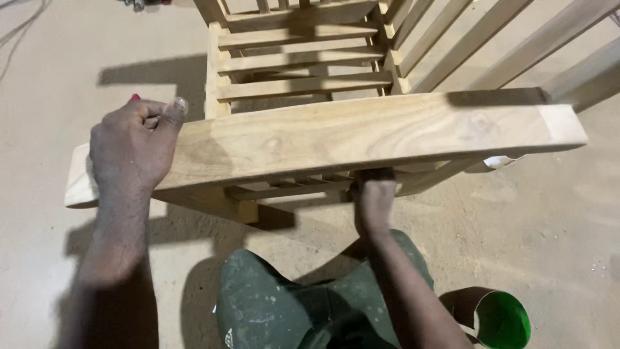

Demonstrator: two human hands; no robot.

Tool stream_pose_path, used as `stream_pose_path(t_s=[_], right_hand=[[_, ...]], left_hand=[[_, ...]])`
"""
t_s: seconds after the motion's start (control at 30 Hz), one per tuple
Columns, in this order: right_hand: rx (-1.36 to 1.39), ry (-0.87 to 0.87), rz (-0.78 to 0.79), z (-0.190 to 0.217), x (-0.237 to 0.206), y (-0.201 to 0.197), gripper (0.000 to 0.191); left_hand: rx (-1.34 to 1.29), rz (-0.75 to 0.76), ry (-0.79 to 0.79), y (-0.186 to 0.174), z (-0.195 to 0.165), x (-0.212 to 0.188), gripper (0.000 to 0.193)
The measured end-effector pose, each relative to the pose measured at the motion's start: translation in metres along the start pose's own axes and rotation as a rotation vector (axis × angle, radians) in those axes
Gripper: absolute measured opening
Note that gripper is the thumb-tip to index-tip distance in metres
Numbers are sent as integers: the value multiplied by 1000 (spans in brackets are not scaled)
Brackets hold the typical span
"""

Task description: The person sands the armrest and side of a wooden chair using a sanding block. They hold the chair with one hand and sand with the other, moving along the armrest and side surfaces.

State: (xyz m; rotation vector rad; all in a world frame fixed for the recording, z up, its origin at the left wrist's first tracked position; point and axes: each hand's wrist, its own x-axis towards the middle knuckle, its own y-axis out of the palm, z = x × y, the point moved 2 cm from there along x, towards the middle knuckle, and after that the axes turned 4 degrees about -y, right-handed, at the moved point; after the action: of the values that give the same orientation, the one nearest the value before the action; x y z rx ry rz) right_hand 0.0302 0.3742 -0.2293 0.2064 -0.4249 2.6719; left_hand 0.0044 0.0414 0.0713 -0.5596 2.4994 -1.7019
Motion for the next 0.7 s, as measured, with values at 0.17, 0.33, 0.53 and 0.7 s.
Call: stream_pose_path(t_s=[0.17, 0.33, 0.53, 0.7], right_hand=[[-374, -775, -176, -36, -14, 2, 32], [101, 339, 605, -95, -28, -60, 39], [-108, 464, 854, -5, -87, -113, 76], [-13, 408, 1005, 55, -79, -132, 104]], left_hand=[[-58, -27, -25, 0, 8, 3, 35], [-236, -439, 338, 11, 28, -12, 29], [-934, -447, 643, 113, -25, -145, 50], [-524, 506, 680, 244, -55, -229, 71]])
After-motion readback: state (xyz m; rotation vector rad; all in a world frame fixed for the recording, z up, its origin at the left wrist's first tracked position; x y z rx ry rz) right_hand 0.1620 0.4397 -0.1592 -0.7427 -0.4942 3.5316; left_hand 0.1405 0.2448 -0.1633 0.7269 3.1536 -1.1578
